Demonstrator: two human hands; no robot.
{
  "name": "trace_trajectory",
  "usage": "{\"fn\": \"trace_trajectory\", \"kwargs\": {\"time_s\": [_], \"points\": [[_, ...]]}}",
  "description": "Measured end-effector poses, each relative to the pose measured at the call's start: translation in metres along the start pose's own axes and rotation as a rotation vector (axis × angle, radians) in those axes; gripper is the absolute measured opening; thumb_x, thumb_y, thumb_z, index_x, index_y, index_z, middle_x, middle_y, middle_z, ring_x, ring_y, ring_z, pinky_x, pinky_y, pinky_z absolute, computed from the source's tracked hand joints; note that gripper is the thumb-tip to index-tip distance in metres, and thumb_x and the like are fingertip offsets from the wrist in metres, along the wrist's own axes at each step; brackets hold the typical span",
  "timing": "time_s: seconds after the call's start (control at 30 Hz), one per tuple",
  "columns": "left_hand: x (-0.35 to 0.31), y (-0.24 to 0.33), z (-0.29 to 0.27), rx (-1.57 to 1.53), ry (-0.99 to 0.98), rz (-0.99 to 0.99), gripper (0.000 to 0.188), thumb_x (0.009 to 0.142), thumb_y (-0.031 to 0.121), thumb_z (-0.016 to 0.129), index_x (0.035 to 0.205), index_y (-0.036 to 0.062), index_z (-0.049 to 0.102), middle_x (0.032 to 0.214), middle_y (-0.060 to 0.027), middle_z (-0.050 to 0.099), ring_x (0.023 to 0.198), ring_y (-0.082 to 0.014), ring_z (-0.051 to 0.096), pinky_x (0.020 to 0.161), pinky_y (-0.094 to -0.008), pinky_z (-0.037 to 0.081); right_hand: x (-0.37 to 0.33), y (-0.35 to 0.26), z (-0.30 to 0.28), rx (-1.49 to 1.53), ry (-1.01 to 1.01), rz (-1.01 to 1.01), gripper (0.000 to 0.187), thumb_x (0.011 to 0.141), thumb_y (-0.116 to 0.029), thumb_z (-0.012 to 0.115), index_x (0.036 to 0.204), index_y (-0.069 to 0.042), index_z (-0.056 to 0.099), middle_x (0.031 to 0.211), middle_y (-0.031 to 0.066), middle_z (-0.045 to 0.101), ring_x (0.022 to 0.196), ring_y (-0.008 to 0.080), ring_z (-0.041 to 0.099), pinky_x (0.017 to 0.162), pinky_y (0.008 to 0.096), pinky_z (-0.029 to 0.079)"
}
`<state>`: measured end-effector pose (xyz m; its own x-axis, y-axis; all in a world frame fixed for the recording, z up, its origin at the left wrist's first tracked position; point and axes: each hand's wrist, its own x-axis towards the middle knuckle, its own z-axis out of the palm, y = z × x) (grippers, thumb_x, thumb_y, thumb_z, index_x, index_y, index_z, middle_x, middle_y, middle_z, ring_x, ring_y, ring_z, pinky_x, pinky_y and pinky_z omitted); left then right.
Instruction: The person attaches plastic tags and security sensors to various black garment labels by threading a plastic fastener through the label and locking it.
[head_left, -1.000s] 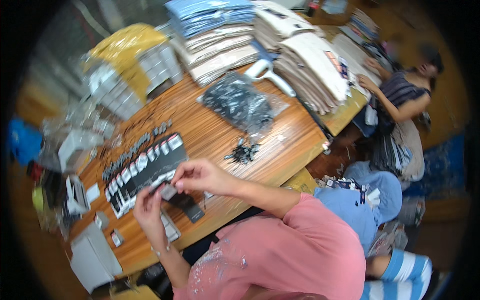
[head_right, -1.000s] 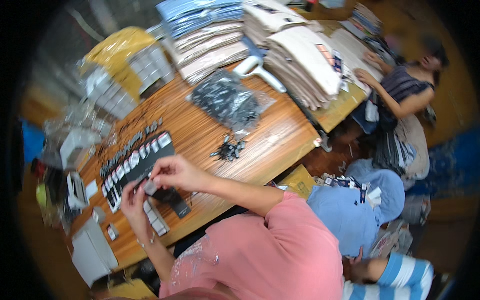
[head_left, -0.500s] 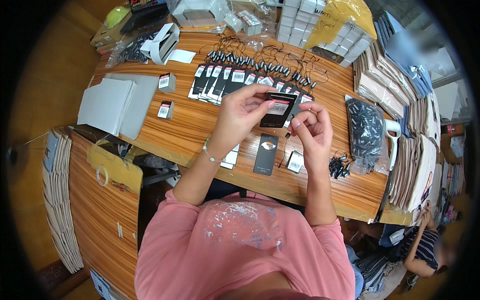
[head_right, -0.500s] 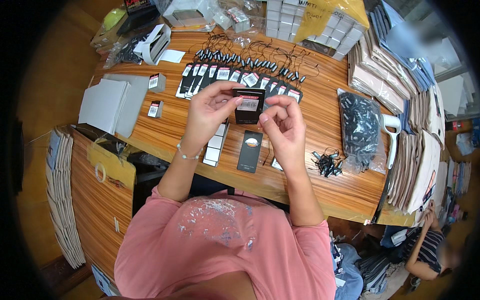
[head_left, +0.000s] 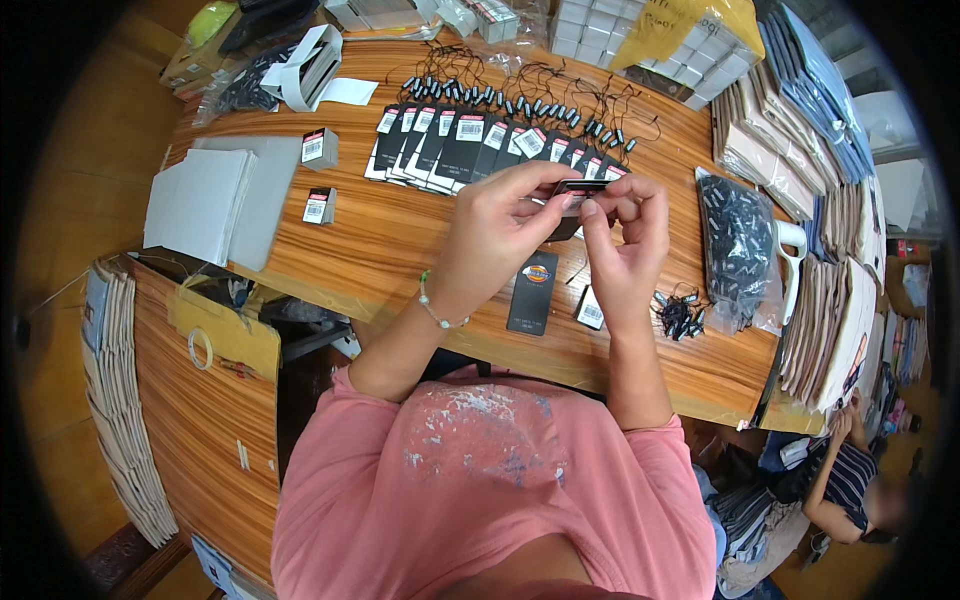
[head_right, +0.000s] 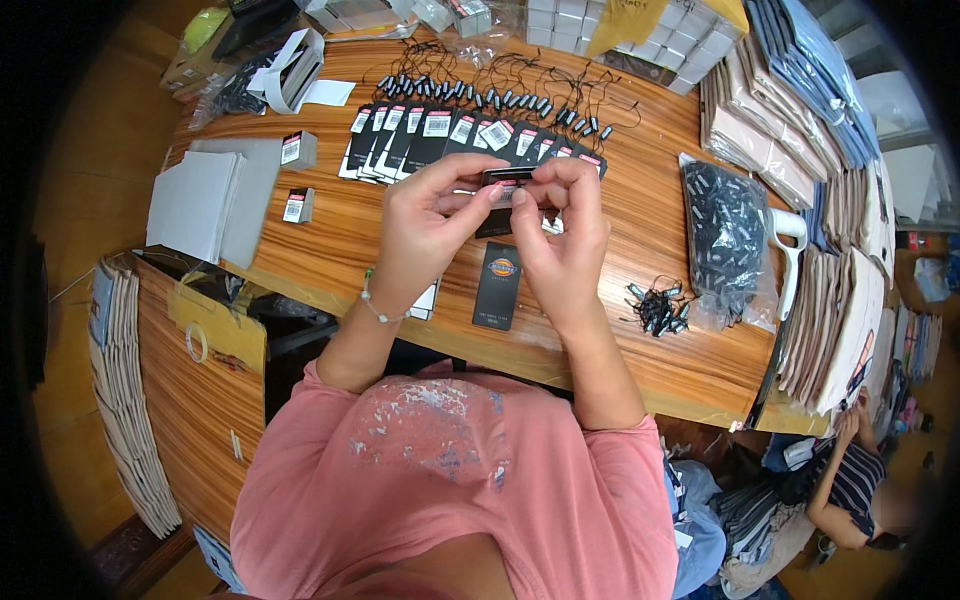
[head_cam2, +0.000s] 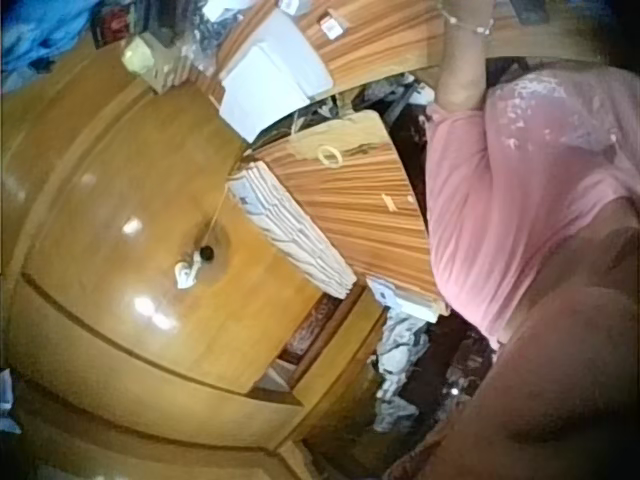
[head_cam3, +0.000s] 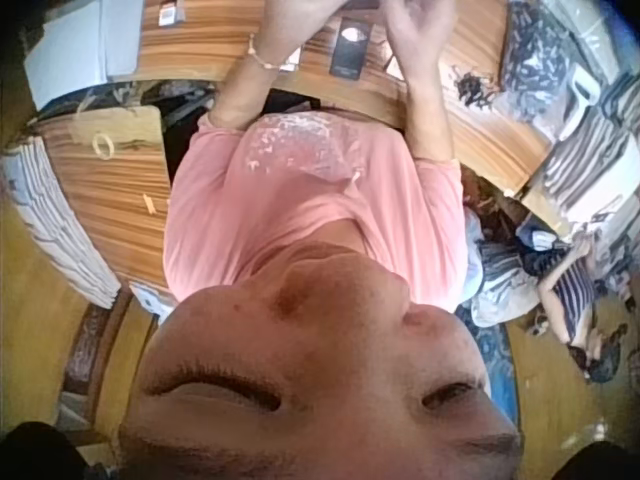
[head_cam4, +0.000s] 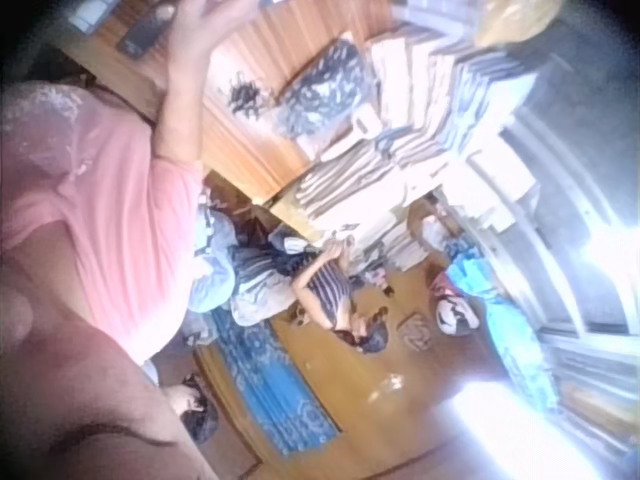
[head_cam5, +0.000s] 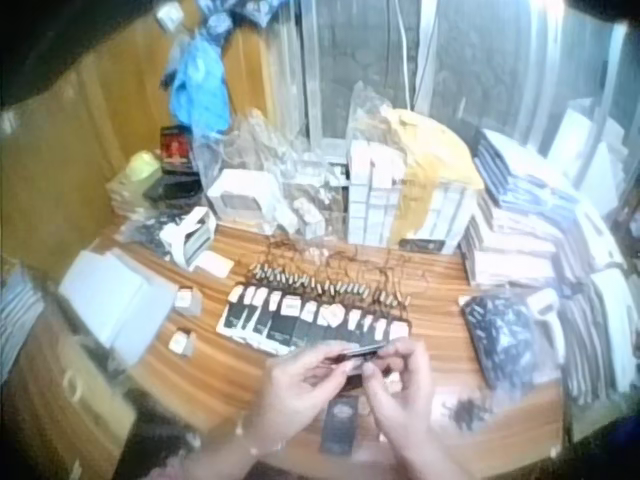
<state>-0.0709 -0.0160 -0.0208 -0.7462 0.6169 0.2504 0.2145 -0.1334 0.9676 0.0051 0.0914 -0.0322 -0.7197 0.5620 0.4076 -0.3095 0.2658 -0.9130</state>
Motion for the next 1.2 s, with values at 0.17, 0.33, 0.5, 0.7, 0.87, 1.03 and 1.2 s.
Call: {"fn": "trace_trajectory", "kwargs": {"time_s": [0.17,0.33,0.5,0.7,0.87,1.03,1.2], "points": [[0.000,0.005,0.003,0.110,-0.005,0.062,0.018,0.078,-0.004,0.058,0.095,-0.0033,0.060,0.090,-0.0076,0.061,0.079,-0.0106,0.060,0.065,-0.0214,0.053,0.000,0.000,-0.005,0.048,-0.012,0.067,0.019,0.078,0.004,0.053,0.093,-0.002,0.042,0.074,0.0013,0.053,0.065,0.0028,0.048,0.053,0.0168,0.036],[0.000,0.006,0.001,0.253,-0.052,0.119,0.016,0.077,-0.003,0.058,0.093,-0.0028,0.061,0.088,-0.0079,0.061,0.076,-0.0110,0.061,0.062,-0.0216,0.053,-0.002,-0.006,-0.008,-0.104,-0.068,0.052,0.020,0.079,0.005,0.052,0.094,-0.002,0.042,0.072,0.0000,0.052,0.063,0.0025,0.047,0.054,0.0154,0.035],[-0.004,0.009,0.001,0.325,-0.070,0.137,0.017,0.077,-0.002,0.058,0.094,-0.0032,0.060,0.087,-0.0082,0.061,0.076,-0.0105,0.060,0.060,-0.0214,0.052,-0.002,-0.006,-0.008,0.106,-0.056,0.142,0.021,0.079,0.005,0.052,0.095,-0.003,0.041,0.071,0.0001,0.052,0.066,0.0031,0.047,0.055,0.0158,0.036],[-0.008,0.008,-0.004,0.307,-0.079,0.084,0.018,0.079,0.000,0.056,0.097,-0.0029,0.057,0.087,-0.0082,0.059,0.074,-0.0115,0.060,0.060,-0.0223,0.051,-0.002,-0.002,-0.008,0.377,-0.070,0.390,0.021,0.080,0.003,0.050,0.097,-0.005,0.041,0.071,-0.0009,0.052,0.064,0.0052,0.048,0.056,0.0169,0.037],[-0.014,0.013,-0.003,0.369,-0.085,0.088,0.018,0.077,0.002,0.057,0.095,-0.0020,0.057,0.085,-0.0107,0.058,0.074,-0.0184,0.061,0.062,-0.0259,0.051,-0.014,-0.003,-0.002,-0.277,-0.143,0.018,0.021,0.079,0.006,0.052,0.094,-0.003,0.041,0.075,-0.0009,0.050,0.068,0.0044,0.047,0.059,0.0167,0.037],[-0.021,0.021,-0.006,0.545,-0.081,0.284,0.018,0.074,0.005,0.058,0.092,0.0008,0.058,0.084,-0.0115,0.059,0.074,-0.0275,0.058,0.065,-0.0333,0.047,-0.007,-0.015,-0.013,0.256,-0.202,0.324,0.021,0.079,0.008,0.051,0.092,-0.004,0.040,0.073,-0.0026,0.045,0.065,0.0028,0.043,0.057,0.0157,0.034],[-0.023,0.020,-0.009,0.628,-0.100,0.331,0.014,0.074,0.006,0.058,0.087,0.0028,0.054,0.076,-0.0098,0.056,0.073,-0.0253,0.056,0.062,-0.0342,0.046,-0.013,-0.014,-0.006,-0.437,-0.236,-0.099,0.017,0.074,0.006,0.055,0.087,-0.001,0.046,0.066,0.0059,0.052,0.054,0.0086,0.049,0.048,0.0216,0.040]]}}
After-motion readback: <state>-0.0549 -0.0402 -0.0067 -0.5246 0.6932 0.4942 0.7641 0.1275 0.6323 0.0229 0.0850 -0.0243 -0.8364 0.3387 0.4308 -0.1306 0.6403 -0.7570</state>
